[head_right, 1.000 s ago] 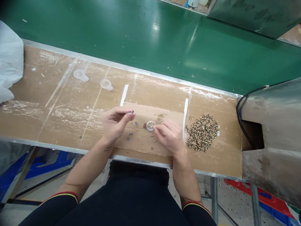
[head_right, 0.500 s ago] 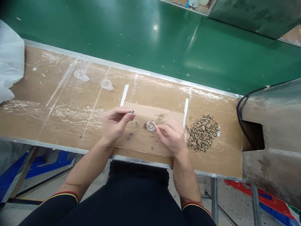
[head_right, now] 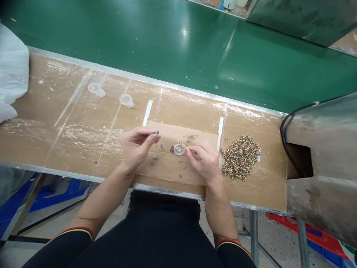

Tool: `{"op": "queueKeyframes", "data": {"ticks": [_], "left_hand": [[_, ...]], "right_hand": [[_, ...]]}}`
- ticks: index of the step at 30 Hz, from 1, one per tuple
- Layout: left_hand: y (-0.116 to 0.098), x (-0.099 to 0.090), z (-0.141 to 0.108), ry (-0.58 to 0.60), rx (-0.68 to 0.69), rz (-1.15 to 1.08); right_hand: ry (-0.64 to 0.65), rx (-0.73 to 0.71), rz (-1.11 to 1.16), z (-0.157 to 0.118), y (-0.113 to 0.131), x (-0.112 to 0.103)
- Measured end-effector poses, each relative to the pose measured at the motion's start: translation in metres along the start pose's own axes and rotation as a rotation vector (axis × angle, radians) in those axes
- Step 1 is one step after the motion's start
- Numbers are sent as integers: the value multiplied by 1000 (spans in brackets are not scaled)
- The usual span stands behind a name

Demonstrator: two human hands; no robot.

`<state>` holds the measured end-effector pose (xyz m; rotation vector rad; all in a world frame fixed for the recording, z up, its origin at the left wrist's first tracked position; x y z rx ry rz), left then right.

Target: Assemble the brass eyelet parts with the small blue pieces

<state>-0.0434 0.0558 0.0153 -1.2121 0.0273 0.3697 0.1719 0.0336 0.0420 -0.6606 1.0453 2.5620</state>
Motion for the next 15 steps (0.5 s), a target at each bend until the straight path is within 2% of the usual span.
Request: {"op": "queueKeyframes", "data": {"ticks": [8, 13, 15], "left_hand": [[1, 0, 0, 5, -8, 9], [-1, -2, 0, -18, 23, -2], [-1, -2, 1, -19, 22, -6]], "right_hand": [[17, 22, -1, -1, -2, 2], [-22, 34, 86, -2, -4, -9], [30, 53, 121, -3, -7, -10]]}}
Point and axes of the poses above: each hand's wrist, its own z-axis towards the middle knuckle, its own x-axis out of the palm, y = z × x, the point moved 6 cm from there along z, towards the middle knuckle, and after that the axes turned 14 degrees about z, right-handed, at the moved point
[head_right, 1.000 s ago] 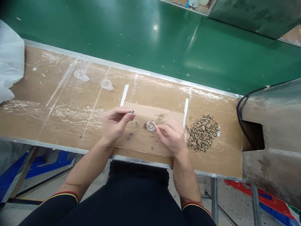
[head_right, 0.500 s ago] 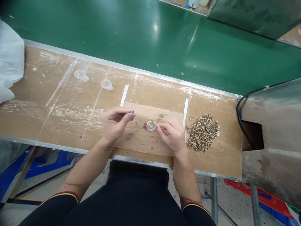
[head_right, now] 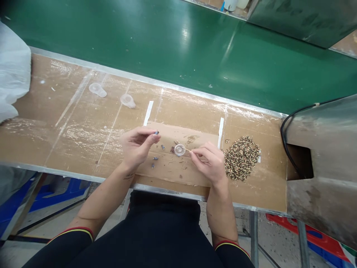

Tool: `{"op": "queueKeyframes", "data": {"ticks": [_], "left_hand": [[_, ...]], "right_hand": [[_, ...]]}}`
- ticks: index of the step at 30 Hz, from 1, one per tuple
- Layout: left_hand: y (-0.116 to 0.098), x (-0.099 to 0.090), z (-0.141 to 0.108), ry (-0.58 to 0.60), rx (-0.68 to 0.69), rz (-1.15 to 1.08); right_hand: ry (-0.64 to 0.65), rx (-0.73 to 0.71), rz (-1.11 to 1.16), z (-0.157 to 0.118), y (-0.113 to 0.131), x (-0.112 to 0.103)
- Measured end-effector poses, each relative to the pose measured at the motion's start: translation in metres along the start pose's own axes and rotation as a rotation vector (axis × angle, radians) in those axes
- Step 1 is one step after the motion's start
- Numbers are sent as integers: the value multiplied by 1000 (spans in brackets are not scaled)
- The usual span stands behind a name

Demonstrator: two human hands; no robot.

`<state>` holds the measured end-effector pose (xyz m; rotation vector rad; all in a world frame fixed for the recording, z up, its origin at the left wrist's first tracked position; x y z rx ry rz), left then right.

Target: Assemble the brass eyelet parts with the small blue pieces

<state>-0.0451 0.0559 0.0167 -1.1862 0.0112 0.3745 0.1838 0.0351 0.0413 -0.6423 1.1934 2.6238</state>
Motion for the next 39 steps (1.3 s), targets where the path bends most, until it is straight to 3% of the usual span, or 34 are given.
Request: {"op": "queueKeyframes", "data": {"ticks": [4, 7, 16, 25, 28, 34, 36, 39], "left_hand": [[0, -2, 2, -11, 0, -38], [-1, -4, 4, -33, -17, -64], [6, -6, 9, -75, -117, -125], [22, -5, 10, -57, -231, -231], [23, -1, 11, -2, -271, -272], [20, 8, 9, 103, -289, -344], [18, 11, 7, 150, -280, -361], [17, 13, 5, 182, -291, -351]], "right_hand": [[188, 42, -49, -3, -7, 11], [238, 50, -111, -4, -9, 19], [294, 54, -32, -4, -7, 23], [194, 65, 18, -3, -9, 10], [37, 78, -26, -4, -15, -11], [-732, 181, -304, -43, -28, -116], [-751, 271, -358, -57, -32, -135], [-475, 420, -409, -64, -43, -136]]}}
Point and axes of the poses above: each hand's wrist, its own z-axis towards the middle knuckle, its own x-axis out of the palm, y = z × x, the point moved 6 cm from there along z, towards the middle knuckle, and after that the axes turned 14 degrees about z, right-handed, at the moved point
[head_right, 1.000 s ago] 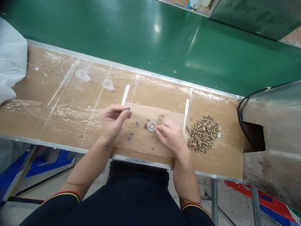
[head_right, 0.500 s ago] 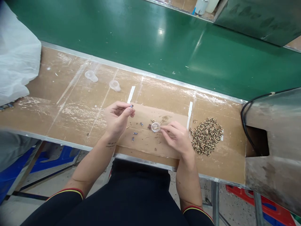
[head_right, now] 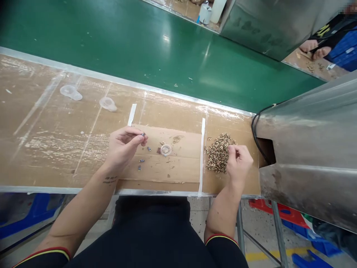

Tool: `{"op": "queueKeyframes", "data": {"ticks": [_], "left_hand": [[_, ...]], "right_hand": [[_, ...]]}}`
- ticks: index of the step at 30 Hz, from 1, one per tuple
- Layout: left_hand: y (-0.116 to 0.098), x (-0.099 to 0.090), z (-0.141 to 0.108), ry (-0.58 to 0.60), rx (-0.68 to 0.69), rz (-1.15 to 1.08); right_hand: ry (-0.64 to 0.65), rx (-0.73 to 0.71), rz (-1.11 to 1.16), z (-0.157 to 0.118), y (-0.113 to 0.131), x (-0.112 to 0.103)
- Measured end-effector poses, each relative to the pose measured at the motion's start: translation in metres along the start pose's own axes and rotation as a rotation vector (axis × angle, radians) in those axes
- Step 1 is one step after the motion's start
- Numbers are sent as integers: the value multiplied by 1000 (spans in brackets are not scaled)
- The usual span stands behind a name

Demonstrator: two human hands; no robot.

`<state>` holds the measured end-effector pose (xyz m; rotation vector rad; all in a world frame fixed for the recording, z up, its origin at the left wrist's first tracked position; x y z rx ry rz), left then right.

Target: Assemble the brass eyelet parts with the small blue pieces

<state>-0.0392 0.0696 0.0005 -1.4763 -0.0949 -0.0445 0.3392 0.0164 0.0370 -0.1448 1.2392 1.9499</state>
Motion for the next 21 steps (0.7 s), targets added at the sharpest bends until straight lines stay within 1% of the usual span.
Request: {"op": "queueKeyframes", "data": {"ticks": [2, 4, 6, 10, 12, 14, 17, 19, 21], "left_hand": [[1, 1, 0, 1, -25, 9], [4, 2, 0, 11, -47, 11], [7, 4, 1, 30, -59, 4], [13, 9, 3, 70, -89, -12], [14, 9, 3, 76, -110, -19], [14, 9, 3, 82, -120, -28], [11, 11, 1, 126, -116, -49], [9, 13, -1, 169, -100, -69], [6, 14, -2, 195, -80, -94]], "right_hand": [[179, 7, -26, -6, -1, 11], [303, -17, 0, -10, 8, 27], [421, -87, 60, -12, 29, 46], [715, -296, 162, -10, 84, 90], [803, -360, 179, -7, 104, 109], [809, -377, 224, -4, 113, 121], [717, -370, 305, -4, 112, 129], [676, -368, 324, -5, 103, 126], [646, -340, 279, -2, 86, 116]]}}
Point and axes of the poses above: each hand's wrist, its own z-axis towards the middle knuckle, its own x-axis out of the palm, y = z × x, the point moved 6 cm from there along z, towards the middle knuckle, and after that the axes turned 14 degrees about z, right-handed, at the moved point
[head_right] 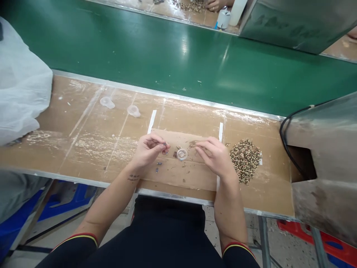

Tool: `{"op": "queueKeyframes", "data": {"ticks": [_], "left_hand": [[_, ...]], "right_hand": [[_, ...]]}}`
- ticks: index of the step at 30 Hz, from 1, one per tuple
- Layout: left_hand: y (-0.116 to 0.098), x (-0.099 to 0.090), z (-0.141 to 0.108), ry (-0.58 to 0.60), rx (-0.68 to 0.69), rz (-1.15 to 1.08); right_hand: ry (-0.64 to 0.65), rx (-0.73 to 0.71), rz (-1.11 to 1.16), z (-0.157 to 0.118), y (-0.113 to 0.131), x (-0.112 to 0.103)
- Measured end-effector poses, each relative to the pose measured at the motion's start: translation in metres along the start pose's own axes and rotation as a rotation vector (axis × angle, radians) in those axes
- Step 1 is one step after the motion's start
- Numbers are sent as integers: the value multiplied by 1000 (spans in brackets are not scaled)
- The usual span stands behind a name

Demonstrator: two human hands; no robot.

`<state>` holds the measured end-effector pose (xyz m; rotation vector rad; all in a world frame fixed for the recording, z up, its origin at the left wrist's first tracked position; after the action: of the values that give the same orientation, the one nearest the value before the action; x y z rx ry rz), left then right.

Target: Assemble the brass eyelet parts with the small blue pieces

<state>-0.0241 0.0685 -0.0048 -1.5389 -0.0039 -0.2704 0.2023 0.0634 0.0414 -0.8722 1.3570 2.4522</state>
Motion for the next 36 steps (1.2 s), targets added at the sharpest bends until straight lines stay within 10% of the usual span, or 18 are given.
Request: {"op": "queueKeyframes", "data": {"ticks": [5, 8, 16, 31, 36], "left_hand": [[-3, 1, -1, 7, 1, -15], [-6, 0, -2, -8, 12, -9], [-10, -3, -2, -58, 108, -10], [-4, 0, -3, -89, 46, 37], [1, 12, -6, -33, 22, 68]], "right_hand": [[-288, 391, -401, -47, -60, -81], [-248, 552, -453, -70, -90, -104], [-319, 518, -301, -67, -105, -96], [-50, 519, -303, -48, -119, -61], [-318, 361, -30, -39, -77, -61]]}}
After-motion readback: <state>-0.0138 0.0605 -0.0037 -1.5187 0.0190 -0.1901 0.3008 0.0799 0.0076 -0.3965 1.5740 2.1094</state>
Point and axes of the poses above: each hand's wrist, its own z-axis towards the middle knuckle, its own x-axis out of the palm, y = z × x, the point moved 6 cm from there along z, towards the middle knuckle, and after that the axes turned 14 degrees about z, right-handed, at the moved point
